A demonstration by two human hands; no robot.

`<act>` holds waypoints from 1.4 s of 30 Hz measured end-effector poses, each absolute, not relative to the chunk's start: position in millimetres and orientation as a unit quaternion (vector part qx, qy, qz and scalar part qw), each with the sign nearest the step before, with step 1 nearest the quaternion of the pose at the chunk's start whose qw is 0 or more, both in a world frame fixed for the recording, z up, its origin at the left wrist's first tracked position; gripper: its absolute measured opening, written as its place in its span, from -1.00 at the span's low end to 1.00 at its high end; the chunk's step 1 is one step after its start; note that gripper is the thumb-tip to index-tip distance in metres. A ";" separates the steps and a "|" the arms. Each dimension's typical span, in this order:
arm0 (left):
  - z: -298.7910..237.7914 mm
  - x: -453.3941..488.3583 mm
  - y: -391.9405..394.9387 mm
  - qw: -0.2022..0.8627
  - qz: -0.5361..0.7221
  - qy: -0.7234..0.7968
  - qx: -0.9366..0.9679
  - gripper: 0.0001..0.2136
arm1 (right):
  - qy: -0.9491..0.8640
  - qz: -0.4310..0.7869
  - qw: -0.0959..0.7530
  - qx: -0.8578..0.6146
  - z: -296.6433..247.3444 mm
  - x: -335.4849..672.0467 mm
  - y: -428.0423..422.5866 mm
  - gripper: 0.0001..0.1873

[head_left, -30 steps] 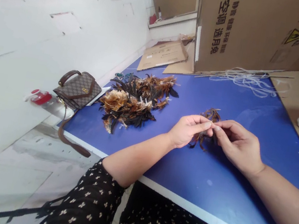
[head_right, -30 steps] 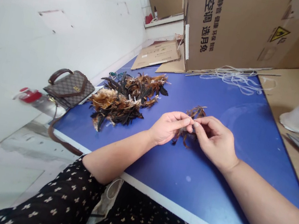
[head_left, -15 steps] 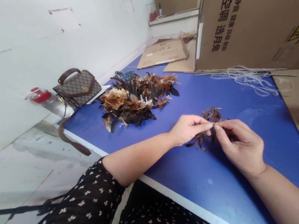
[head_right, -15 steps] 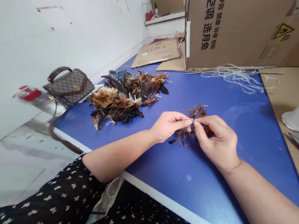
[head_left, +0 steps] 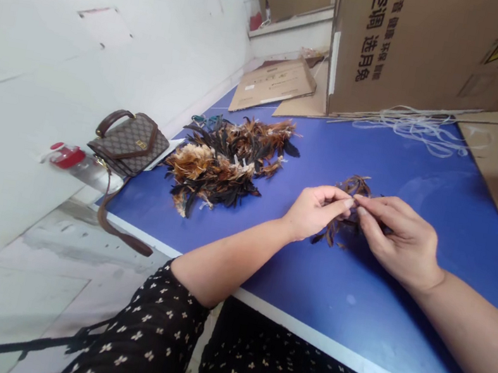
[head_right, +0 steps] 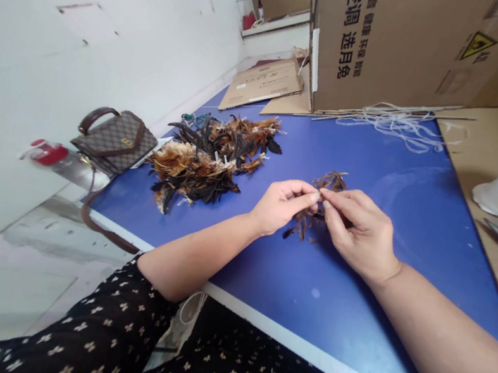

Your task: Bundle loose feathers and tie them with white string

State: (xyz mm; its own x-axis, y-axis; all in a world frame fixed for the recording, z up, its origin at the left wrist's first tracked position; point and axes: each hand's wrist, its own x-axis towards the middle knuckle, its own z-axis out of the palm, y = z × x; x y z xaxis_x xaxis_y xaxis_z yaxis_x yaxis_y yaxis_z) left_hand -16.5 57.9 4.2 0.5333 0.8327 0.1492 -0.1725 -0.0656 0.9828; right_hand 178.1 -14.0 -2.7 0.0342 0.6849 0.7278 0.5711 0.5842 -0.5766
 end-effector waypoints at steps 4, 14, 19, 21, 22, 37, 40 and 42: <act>9.1 -19.1 60.7 0.619 0.447 0.292 0.576 -0.66 | -0.705 0.023 0.533 -0.467 -6.6 178.2 -13.5 -0.77; 24.3 -17.3 54.9 0.686 0.497 0.271 0.457 -0.72 | -0.805 -0.006 0.295 -0.515 -17.5 178.4 -14.8 -0.59; 31.2 -17.2 53.5 0.665 0.521 0.308 0.438 -0.83 | -0.823 0.006 0.250 -0.510 -19.8 177.1 -15.0 -0.68; 32.4 -17.4 55.7 0.655 0.523 0.331 0.433 -0.87 | -0.813 0.010 0.273 -0.514 -19.6 177.5 -14.2 -0.70; 32.7 -17.4 56.6 0.650 0.521 0.345 0.433 -0.87 | -0.803 0.009 0.294 -0.519 -18.9 178.0 -13.7 -0.70; 31.1 -14.3 55.2 0.635 0.491 0.403 0.440 -0.87 | -0.816 -0.045 0.300 -0.491 -23.5 177.9 -12.2 -0.72; 33.0 -14.5 55.2 0.631 0.491 0.407 0.442 -0.87 | -0.812 -0.046 0.274 -0.513 -26.7 178.2 -10.8 -0.72; 33.8 -14.7 55.1 0.629 0.490 0.412 0.442 -0.86 | -0.793 -0.048 0.306 -0.525 -24.8 178.7 -10.8 -0.71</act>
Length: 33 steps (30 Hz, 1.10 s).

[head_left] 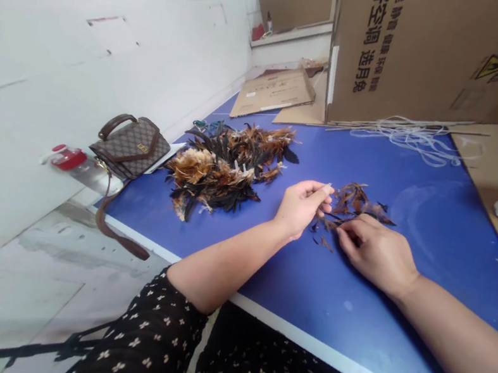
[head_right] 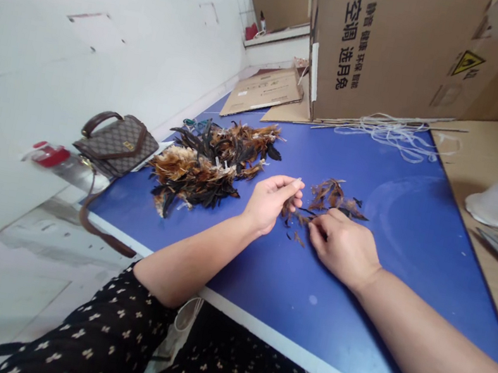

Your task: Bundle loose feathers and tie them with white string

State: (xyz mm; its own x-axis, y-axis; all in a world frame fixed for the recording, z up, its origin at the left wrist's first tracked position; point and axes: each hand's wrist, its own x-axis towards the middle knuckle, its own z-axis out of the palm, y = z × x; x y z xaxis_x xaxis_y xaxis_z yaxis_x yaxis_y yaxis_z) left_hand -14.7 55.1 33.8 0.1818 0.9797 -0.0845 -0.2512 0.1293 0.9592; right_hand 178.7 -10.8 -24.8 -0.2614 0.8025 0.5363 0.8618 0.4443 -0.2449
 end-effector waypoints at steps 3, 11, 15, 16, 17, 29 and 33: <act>33.6 -14.8 55.0 0.625 0.492 0.415 0.442 -0.85 | -0.750 -0.068 0.387 -0.532 -18.1 179.0 -12.3 -0.71; 23.8 -6.2 45.7 0.693 0.456 0.384 0.406 -0.77 | -0.712 -0.085 0.466 -0.519 -11.5 174.6 -15.9 -0.79; 17.8 0.1 39.0 0.728 0.463 0.329 0.384 -0.74 | -0.737 -0.067 0.452 -0.499 -13.7 174.0 -15.4 -0.80; 16.7 1.0 38.1 0.731 0.471 0.315 0.380 -0.76 | -0.742 -0.056 0.449 -0.495 -13.9 173.9 -15.3 -0.80; 15.8 1.6 37.5 0.733 0.477 0.304 0.378 -0.77 | -0.747 -0.044 0.446 -0.491 -13.8 173.8 -15.3 -0.79; 13.5 -0.9 39.2 0.625 0.493 0.358 0.489 -0.83 | -0.704 0.026 0.517 -0.486 -4.6 171.7 -20.1 -0.80; 12.7 -2.0 38.5 0.603 0.472 0.351 0.539 -0.82 | -0.708 0.007 0.532 -0.465 -5.2 171.2 -18.9 -0.79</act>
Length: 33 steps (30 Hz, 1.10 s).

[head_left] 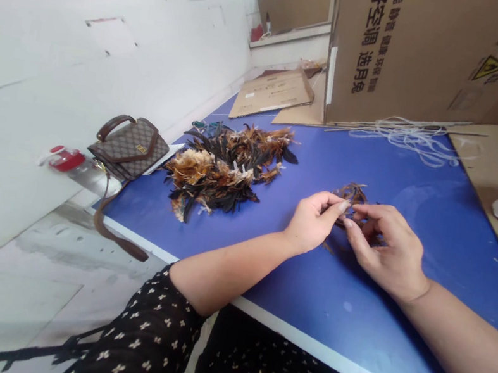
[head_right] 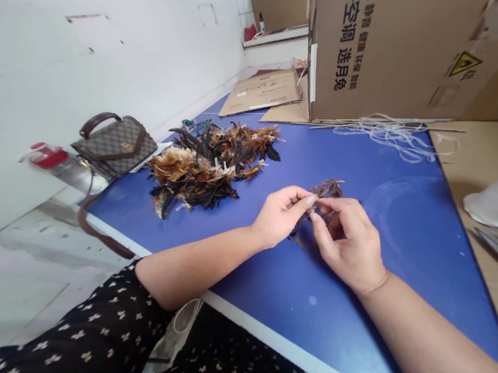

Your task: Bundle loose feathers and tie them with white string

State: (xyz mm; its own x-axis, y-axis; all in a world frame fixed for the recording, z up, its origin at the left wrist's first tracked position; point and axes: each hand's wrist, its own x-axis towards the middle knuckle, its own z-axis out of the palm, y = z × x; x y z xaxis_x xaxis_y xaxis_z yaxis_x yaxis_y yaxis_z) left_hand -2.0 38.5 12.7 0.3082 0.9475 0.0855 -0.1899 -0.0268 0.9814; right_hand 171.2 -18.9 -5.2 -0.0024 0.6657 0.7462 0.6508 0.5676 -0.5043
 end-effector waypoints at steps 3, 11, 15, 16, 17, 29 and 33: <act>11.4 -2.5 38.3 0.602 0.465 0.331 0.559 -0.79 | -0.718 0.000 0.519 -0.463 -4.8 171.6 -16.9 -0.87; 11.4 -5.5 39.1 0.608 0.448 0.319 0.572 -0.80 | -0.694 -0.011 0.513 -0.505 -8.0 174.6 -15.5 -0.83; 12.4 -8.0 39.9 0.610 0.428 0.325 0.582 -0.83 | -0.688 -0.018 0.516 -0.509 -8.6 175.8 -15.5 -0.83; 12.6 -8.5 40.3 0.608 0.424 0.326 0.587 -0.83 | -0.688 -0.017 0.515 -0.510 -8.5 176.1 -15.5 -0.83; 12.8 -9.0 40.7 0.607 0.420 0.326 0.591 -0.83 | -0.689 -0.016 0.514 -0.511 -8.2 176.4 -15.5 -0.83; 9.8 -5.3 41.5 0.692 0.403 0.323 0.504 -0.70 | -0.710 -0.017 0.531 -0.463 -11.2 178.3 -13.9 -0.61; 10.4 -6.1 41.1 0.693 0.396 0.318 0.512 -0.67 | -0.727 -0.008 0.521 -0.447 -13.4 179.2 -14.0 -0.58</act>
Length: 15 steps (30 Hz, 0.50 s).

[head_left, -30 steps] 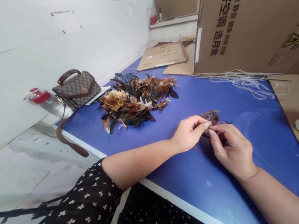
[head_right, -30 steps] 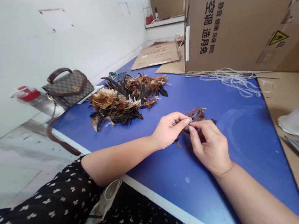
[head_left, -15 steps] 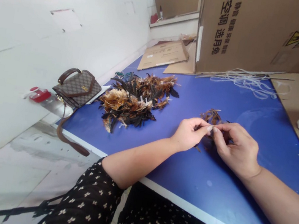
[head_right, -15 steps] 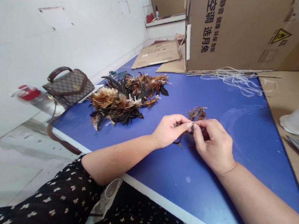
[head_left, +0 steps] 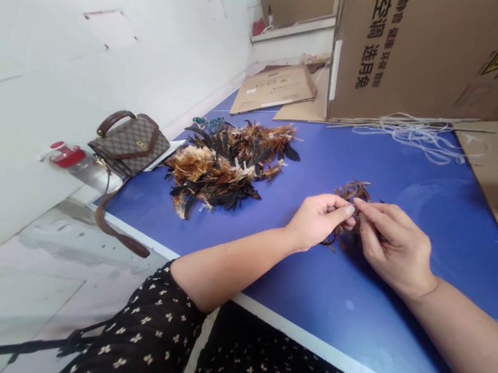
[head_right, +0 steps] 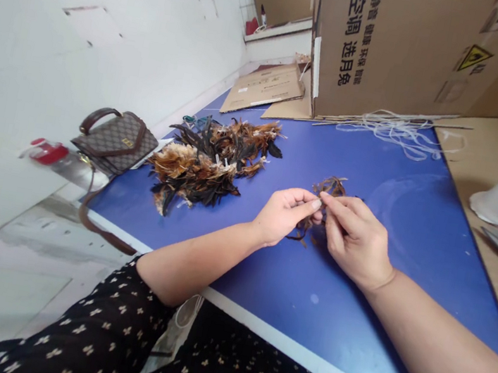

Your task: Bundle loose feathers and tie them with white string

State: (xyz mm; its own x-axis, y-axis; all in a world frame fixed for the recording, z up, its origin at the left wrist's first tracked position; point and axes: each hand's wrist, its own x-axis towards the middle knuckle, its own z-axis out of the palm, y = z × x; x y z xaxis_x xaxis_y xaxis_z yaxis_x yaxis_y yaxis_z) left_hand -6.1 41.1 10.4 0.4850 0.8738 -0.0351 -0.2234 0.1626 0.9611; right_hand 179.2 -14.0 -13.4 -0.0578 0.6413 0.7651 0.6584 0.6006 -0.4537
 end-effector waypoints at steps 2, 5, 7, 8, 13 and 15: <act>11.1 -6.6 41.1 0.688 0.392 0.314 0.524 -0.68 | -0.733 -0.013 0.525 -0.434 -10.9 181.5 -13.5 -0.61; 13.9 -6.9 41.1 0.670 0.404 0.320 0.535 -0.72 | -0.719 -0.045 0.536 -0.441 -4.2 192.4 -10.1 -0.69; 17.1 -7.1 41.8 0.658 0.427 0.333 0.523 -0.76 | -0.694 -0.069 0.533 -0.479 -0.4 203.9 -6.2 -0.72; 19.0 -7.3 42.7 0.652 0.442 0.343 0.512 -0.78 | -0.684 -0.073 0.525 -0.502 0.6 209.8 -4.1 -0.72; 27.7 -9.9 51.3 0.610 0.506 0.400 0.461 -0.82 | -0.717 -0.018 0.449 -0.533 -1.8 225.6 1.5 -0.77; 29.3 -11.1 54.1 0.600 0.518 0.409 0.453 -0.82 | -0.728 -0.010 0.415 -0.545 -3.0 225.7 1.3 -0.76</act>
State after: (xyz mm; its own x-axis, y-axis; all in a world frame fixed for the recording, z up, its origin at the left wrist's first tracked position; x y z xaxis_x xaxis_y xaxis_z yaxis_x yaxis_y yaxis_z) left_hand -11.1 54.1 29.3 0.1296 0.9913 -0.0220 -0.2504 0.0541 0.9666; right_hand 225.7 1.3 -3.0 -0.0602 0.7856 0.6157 0.8022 0.4051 -0.4385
